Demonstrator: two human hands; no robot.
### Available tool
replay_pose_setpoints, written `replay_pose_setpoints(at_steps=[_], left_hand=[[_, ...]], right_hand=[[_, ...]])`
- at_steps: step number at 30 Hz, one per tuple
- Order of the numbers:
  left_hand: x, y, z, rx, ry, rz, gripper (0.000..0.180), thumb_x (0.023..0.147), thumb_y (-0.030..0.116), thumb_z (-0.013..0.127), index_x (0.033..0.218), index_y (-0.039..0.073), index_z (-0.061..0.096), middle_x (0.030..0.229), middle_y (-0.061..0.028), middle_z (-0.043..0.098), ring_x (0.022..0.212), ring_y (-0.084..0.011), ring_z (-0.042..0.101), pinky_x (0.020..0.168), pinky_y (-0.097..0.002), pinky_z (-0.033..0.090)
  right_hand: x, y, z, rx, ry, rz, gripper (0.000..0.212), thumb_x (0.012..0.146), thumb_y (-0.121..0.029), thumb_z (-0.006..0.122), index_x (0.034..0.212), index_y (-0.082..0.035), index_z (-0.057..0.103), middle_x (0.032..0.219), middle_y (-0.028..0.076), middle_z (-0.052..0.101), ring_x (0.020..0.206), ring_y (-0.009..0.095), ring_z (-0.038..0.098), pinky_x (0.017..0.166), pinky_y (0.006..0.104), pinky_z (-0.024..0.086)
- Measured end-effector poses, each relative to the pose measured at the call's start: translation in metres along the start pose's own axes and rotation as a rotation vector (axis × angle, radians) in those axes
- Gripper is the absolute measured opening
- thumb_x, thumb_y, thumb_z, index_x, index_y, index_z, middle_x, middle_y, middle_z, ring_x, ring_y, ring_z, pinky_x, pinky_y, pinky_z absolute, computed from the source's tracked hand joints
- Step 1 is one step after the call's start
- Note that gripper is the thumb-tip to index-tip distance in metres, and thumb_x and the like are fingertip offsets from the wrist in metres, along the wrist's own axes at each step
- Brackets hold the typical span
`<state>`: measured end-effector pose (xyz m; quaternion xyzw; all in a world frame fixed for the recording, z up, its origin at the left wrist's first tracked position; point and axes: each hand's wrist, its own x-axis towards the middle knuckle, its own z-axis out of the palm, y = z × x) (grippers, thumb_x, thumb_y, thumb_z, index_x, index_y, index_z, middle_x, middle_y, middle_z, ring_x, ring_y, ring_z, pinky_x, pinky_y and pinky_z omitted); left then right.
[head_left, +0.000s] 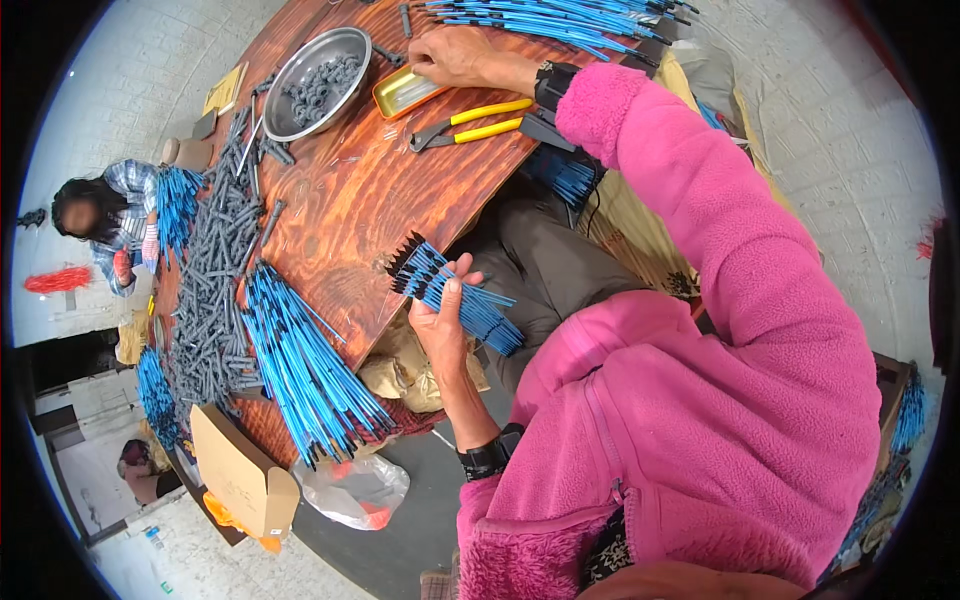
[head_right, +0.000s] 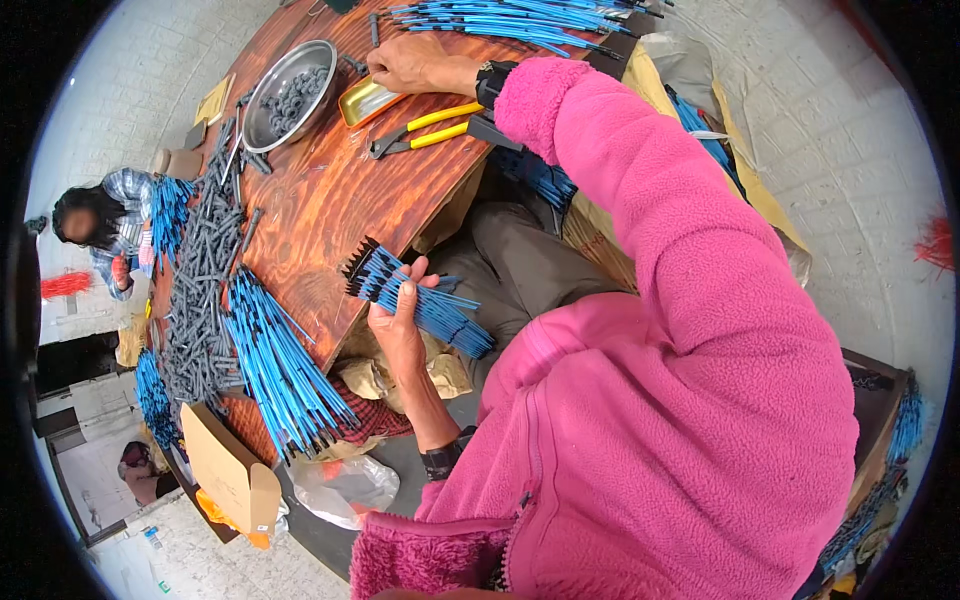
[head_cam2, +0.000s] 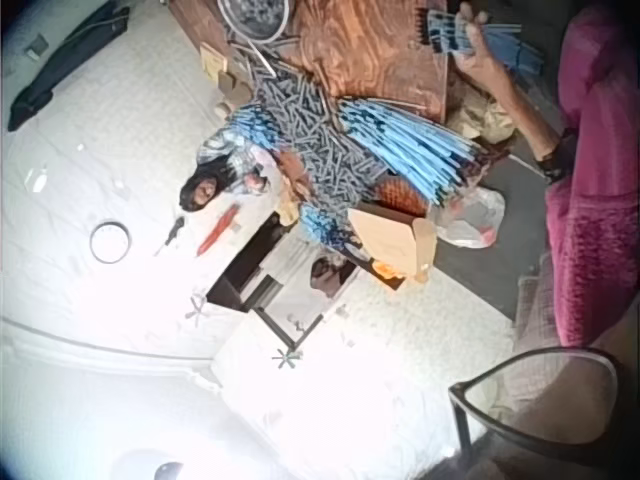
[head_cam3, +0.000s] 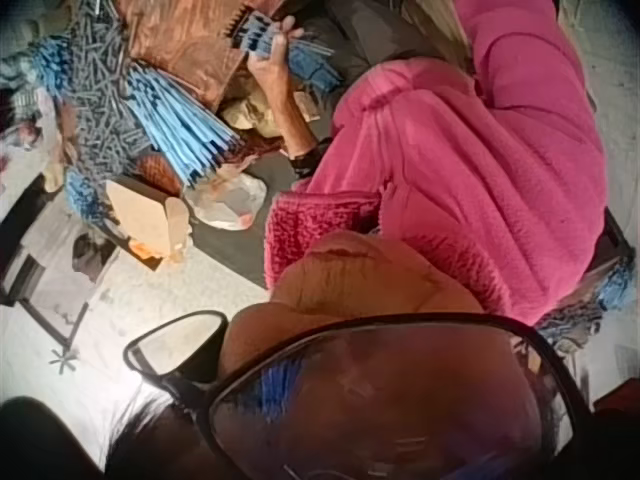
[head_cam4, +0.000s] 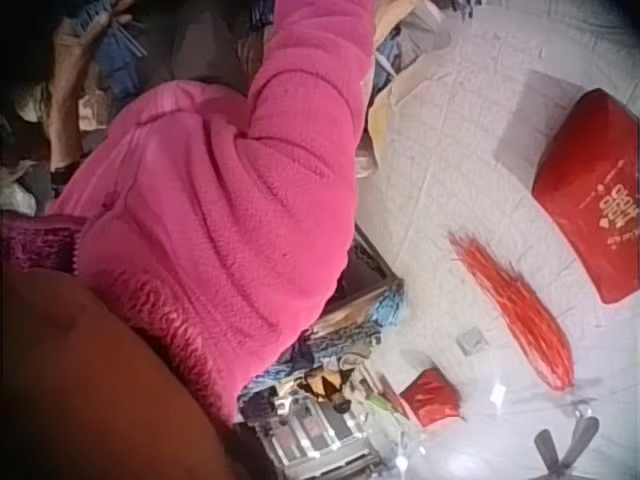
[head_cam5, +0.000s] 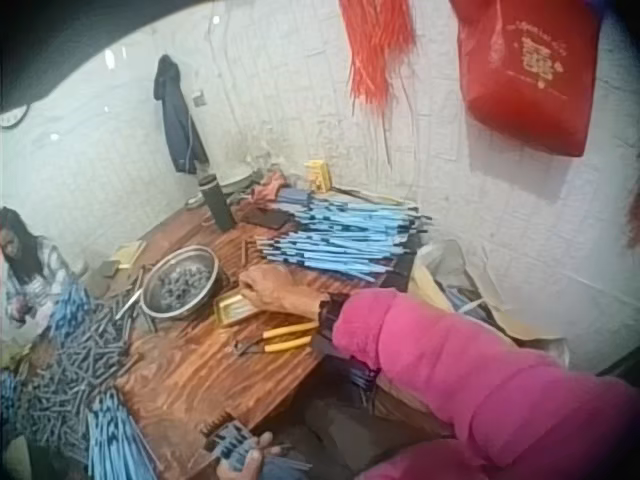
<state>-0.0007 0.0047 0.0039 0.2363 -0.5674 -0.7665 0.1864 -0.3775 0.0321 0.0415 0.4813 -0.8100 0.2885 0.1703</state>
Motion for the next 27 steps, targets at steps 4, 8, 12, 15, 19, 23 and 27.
replay_pose_setpoints(at_steps=[4, 8, 12, 15, 19, 23, 27], left_hand=[[0.0, -0.001, -0.001, 0.002, 0.004, -0.009, 0.033, 0.094, 0.014, 0.066, 0.12, -0.004, 0.058, 0.117, -0.024, 0.067, 0.093, -0.025, 0.071, 0.084, -0.0348, 0.056], [0.003, 0.001, 0.001, 0.008, 0.006, -0.025, 0.033, 0.094, 0.014, 0.066, 0.12, -0.004, 0.059, 0.117, -0.0241, 0.067, 0.094, -0.0251, 0.071, 0.084, -0.0347, 0.056], [-0.001, 0.003, -0.001, 0.012, 0.006, -0.019, 0.033, 0.094, 0.015, 0.067, 0.12, -0.005, 0.059, 0.117, -0.024, 0.067, 0.093, -0.0249, 0.071, 0.084, -0.0346, 0.055], [0.0, 0.004, 0.001, 0.021, -0.002, -0.013, 0.035, 0.094, 0.015, 0.067, 0.119, -0.007, 0.059, 0.116, -0.0239, 0.068, 0.093, -0.0245, 0.07, 0.083, -0.0342, 0.055], [-0.003, 0.004, -0.001, 0.031, 0.011, -0.016, 0.036, 0.094, 0.016, 0.067, 0.119, -0.007, 0.059, 0.116, -0.024, 0.068, 0.093, -0.0242, 0.07, 0.083, -0.0339, 0.055], [0.001, 0.005, 0.002, 0.011, 0.0, -0.028, 0.036, 0.094, 0.016, 0.068, 0.119, -0.007, 0.059, 0.116, -0.0241, 0.068, 0.093, -0.0238, 0.07, 0.083, -0.0336, 0.055], [0.0, 0.005, 0.002, 0.013, 0.002, -0.028, 0.036, 0.093, 0.016, 0.068, 0.119, -0.007, 0.059, 0.116, -0.024, 0.068, 0.092, -0.0236, 0.071, 0.082, -0.0335, 0.055]], right_hand=[[0.0, -0.003, -0.009, 0.053, 0.029, 0.008, 0.017, 0.086, -0.022, 0.06, 0.091, -0.009, 0.07, 0.087, 0.013, 0.07, 0.086, 0.033, 0.067, 0.074, 0.0452, 0.053], [-0.002, 0.001, -0.01, 0.183, 0.138, -0.018, 0.018, 0.084, -0.021, 0.06, 0.087, -0.005, 0.067, 0.09, 0.016, 0.069, 0.087, 0.035, 0.066, 0.072, 0.0456, 0.051], [-0.014, -0.03, -0.035, 0.432, 0.081, 0.008, 0.017, 0.085, -0.02, 0.059, 0.087, -0.004, 0.064, 0.09, 0.016, 0.067, 0.089, 0.035, 0.064, 0.074, 0.0453, 0.05], [-0.05, -0.069, -0.047, 0.788, -0.146, -0.073, 0.015, 0.087, -0.016, 0.059, 0.092, -0.005, 0.066, 0.09, 0.014, 0.067, 0.088, 0.031, 0.065, 0.077, 0.0418, 0.051], [-0.097, -0.103, -0.036, 0.888, -0.43, -0.227, 0.025, 0.09, -0.004, 0.053, 0.11, -0.004, 0.067, 0.098, 0.013, 0.065, 0.097, 0.025, 0.063, 0.086, 0.0367, 0.05], [-0.109, -0.113, -0.042, 0.841, -0.441, -0.278, 0.028, 0.089, -0.002, 0.051, 0.111, -0.004, 0.067, 0.097, 0.012, 0.064, 0.097, 0.026, 0.062, 0.087, 0.0372, 0.049], [-0.111, -0.115, -0.038, 0.828, -0.391, -0.284, 0.031, 0.087, -0.001, 0.049, 0.112, -0.005, 0.067, 0.097, 0.012, 0.063, 0.097, 0.027, 0.061, 0.087, 0.0372, 0.048]])
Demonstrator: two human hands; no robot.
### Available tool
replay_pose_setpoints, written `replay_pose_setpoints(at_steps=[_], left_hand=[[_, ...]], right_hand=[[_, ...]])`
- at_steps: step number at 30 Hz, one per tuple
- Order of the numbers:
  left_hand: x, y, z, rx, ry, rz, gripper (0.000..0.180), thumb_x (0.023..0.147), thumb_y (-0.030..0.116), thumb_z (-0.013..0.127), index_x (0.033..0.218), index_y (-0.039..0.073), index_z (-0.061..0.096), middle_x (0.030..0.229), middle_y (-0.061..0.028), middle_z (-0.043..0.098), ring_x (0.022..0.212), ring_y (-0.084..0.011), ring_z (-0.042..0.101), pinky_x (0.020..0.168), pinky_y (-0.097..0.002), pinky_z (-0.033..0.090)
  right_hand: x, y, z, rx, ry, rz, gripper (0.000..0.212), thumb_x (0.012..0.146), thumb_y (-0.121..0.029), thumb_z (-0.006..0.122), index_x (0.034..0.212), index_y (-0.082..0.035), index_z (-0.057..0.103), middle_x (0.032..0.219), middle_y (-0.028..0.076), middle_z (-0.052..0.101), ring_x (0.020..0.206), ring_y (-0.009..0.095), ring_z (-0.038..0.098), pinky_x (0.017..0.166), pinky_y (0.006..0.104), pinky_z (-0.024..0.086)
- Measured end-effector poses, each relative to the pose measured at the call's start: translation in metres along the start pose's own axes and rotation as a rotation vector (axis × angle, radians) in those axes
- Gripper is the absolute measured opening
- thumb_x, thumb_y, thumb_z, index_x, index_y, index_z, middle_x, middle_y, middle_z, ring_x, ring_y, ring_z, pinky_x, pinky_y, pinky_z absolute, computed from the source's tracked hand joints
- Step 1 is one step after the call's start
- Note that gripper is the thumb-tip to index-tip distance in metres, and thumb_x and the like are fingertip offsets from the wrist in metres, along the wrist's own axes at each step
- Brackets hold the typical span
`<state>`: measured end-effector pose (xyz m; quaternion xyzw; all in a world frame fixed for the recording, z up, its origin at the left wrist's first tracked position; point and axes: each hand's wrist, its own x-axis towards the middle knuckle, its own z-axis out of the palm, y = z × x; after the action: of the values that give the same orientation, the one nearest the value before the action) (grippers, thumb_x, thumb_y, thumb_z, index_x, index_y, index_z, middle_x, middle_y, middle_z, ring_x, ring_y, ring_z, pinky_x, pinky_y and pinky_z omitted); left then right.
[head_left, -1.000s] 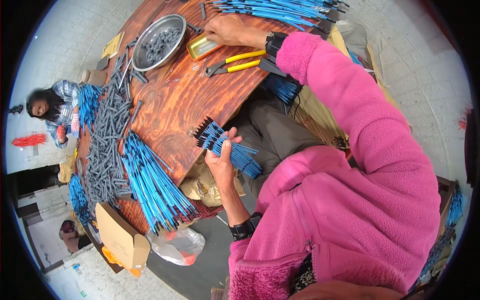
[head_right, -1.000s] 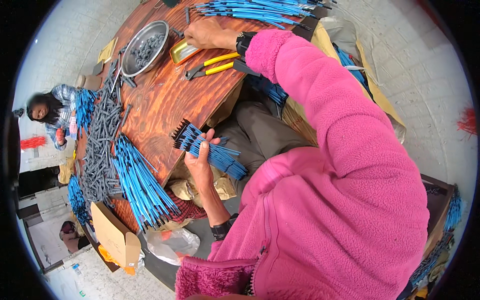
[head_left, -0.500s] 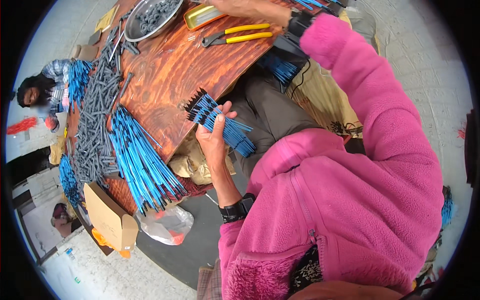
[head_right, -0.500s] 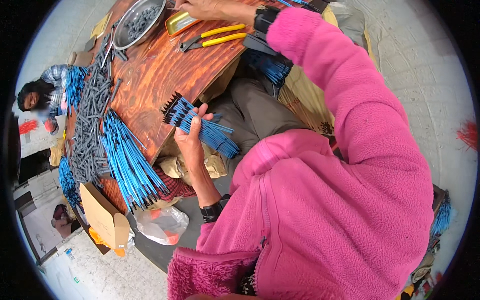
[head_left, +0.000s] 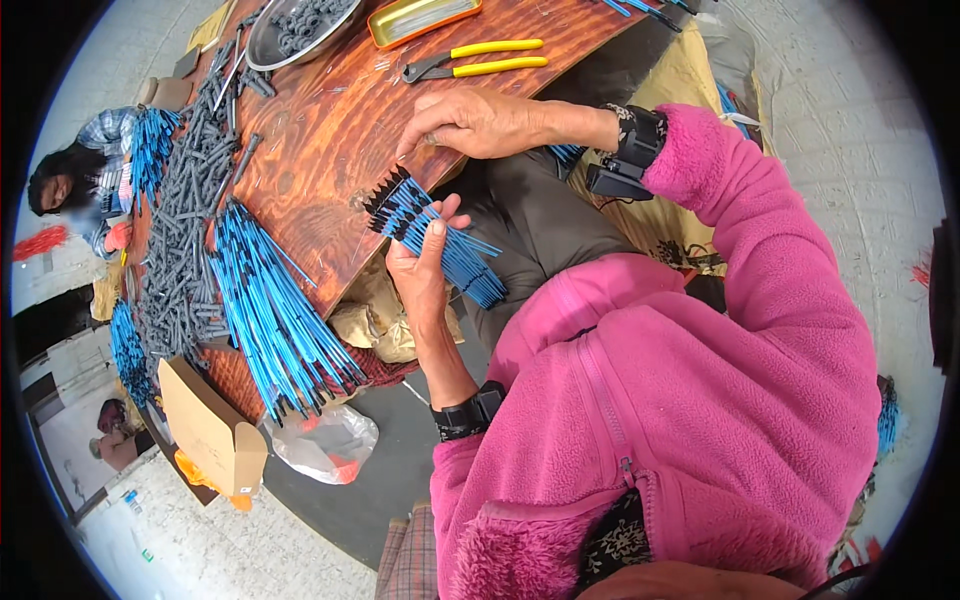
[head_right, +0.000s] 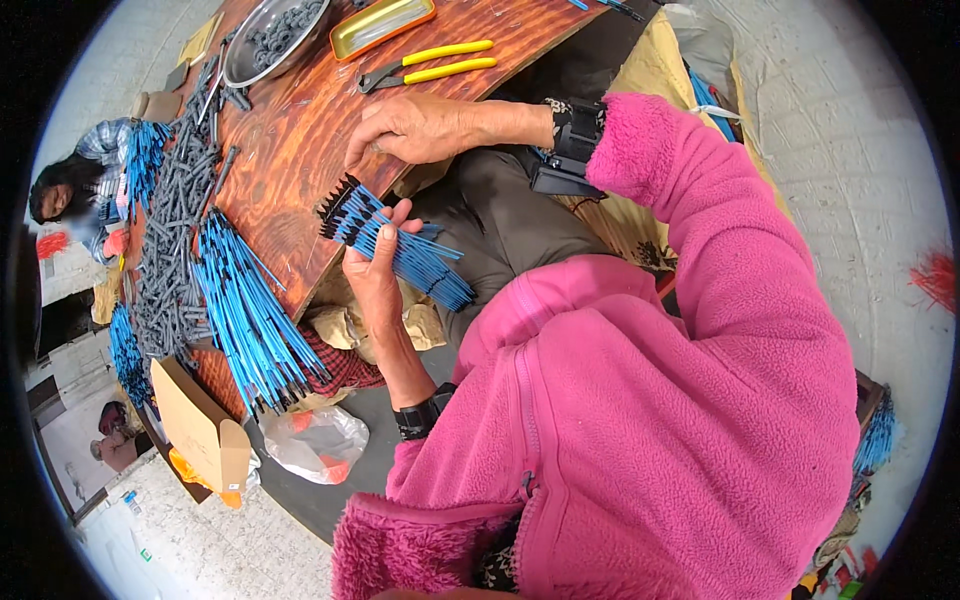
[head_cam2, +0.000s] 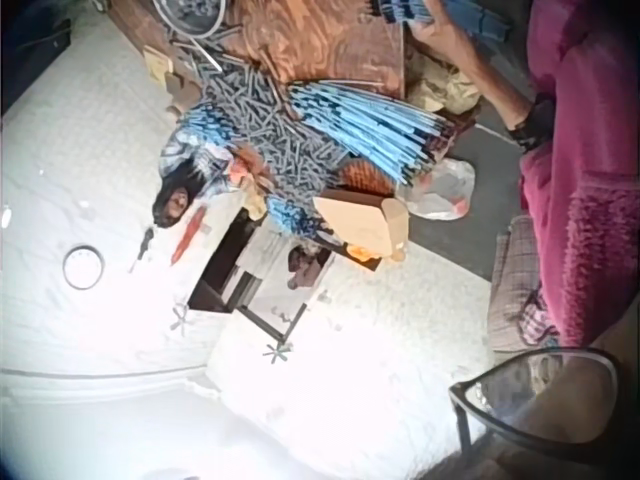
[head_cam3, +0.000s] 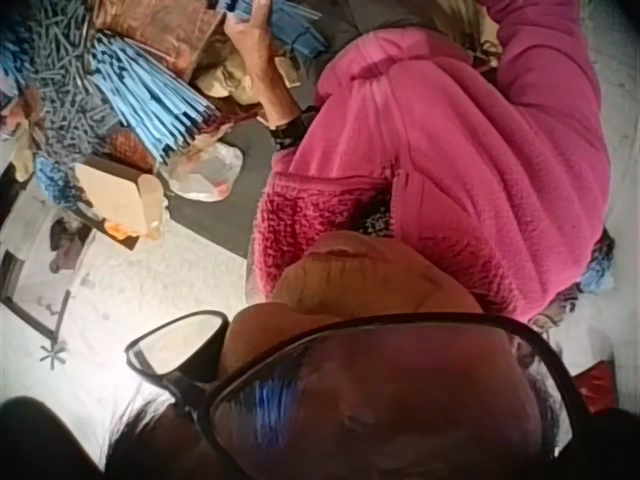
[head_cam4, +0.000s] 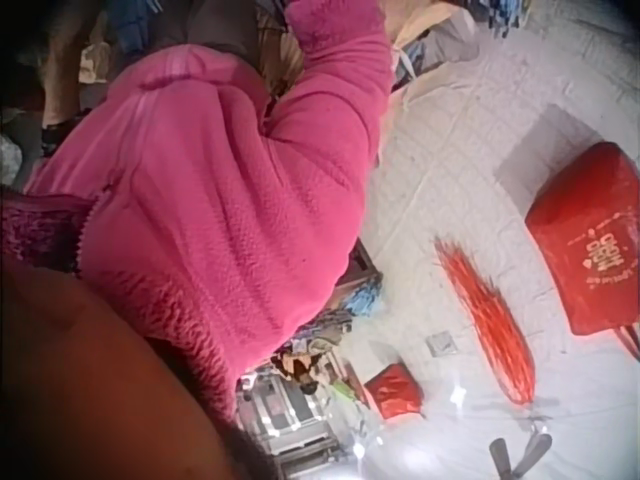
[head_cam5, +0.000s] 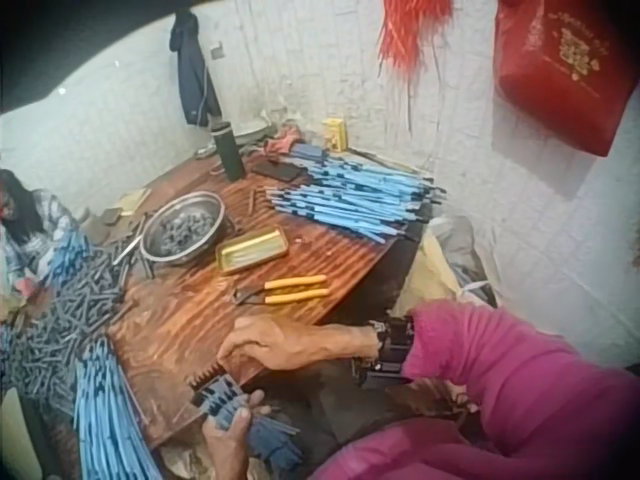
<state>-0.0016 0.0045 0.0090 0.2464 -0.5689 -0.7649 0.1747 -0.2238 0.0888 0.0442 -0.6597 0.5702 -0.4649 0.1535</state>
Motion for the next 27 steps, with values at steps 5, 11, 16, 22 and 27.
replay_pose_setpoints(at_steps=[5, 11, 16, 22, 27], left_hand=[[0.0, 0.0, 0.001, -0.008, 0.005, -0.001, 0.035, 0.093, 0.016, 0.068, 0.119, -0.007, 0.059, 0.116, -0.0241, 0.068, 0.092, -0.0236, 0.071, 0.082, -0.0336, 0.055], [0.0, 0.001, 0.0, -0.014, 0.004, -0.007, 0.035, 0.093, 0.015, 0.068, 0.119, -0.007, 0.059, 0.116, -0.0244, 0.067, 0.092, -0.0241, 0.071, 0.082, -0.0337, 0.056], [-0.001, 0.0, -0.001, -0.023, 0.004, -0.009, 0.035, 0.093, 0.015, 0.068, 0.119, -0.007, 0.058, 0.116, -0.0247, 0.067, 0.092, -0.0243, 0.071, 0.082, -0.0339, 0.056], [0.0, -0.001, -0.001, -0.023, -0.008, 0.001, 0.034, 0.094, 0.014, 0.067, 0.12, -0.006, 0.058, 0.116, -0.0253, 0.067, 0.093, -0.0244, 0.071, 0.083, -0.0343, 0.056], [0.0, 0.0, -0.001, -0.031, -0.016, 0.003, 0.033, 0.094, 0.014, 0.067, 0.119, -0.006, 0.058, 0.116, -0.026, 0.067, 0.093, -0.0243, 0.071, 0.084, -0.0345, 0.056]], right_hand=[[-0.001, -0.005, 0.003, -0.033, -0.007, 0.048, 0.033, 0.086, -0.001, 0.049, 0.113, -0.007, 0.067, 0.098, 0.012, 0.062, 0.096, 0.027, 0.061, 0.086, 0.0374, 0.049], [-0.003, -0.004, 0.006, -0.045, 0.01, 0.083, 0.032, 0.087, -0.001, 0.049, 0.114, -0.007, 0.066, 0.097, 0.012, 0.061, 0.096, 0.027, 0.062, 0.084, 0.038, 0.05], [0.0, -0.004, 0.011, 0.013, 0.046, 0.05, 0.031, 0.088, -0.001, 0.049, 0.113, -0.006, 0.066, 0.097, 0.012, 0.061, 0.095, 0.027, 0.062, 0.083, 0.0379, 0.05], [0.002, -0.003, 0.01, -0.081, 0.045, 0.027, 0.023, 0.089, -0.003, 0.053, 0.108, -0.006, 0.066, 0.094, 0.009, 0.06, 0.092, 0.028, 0.062, 0.08, 0.0376, 0.05], [0.007, -0.002, 0.015, -0.255, 0.144, -0.142, 0.022, 0.087, -0.003, 0.056, 0.105, -0.01, 0.067, 0.09, 0.008, 0.058, 0.089, 0.028, 0.062, 0.077, 0.0393, 0.05]])
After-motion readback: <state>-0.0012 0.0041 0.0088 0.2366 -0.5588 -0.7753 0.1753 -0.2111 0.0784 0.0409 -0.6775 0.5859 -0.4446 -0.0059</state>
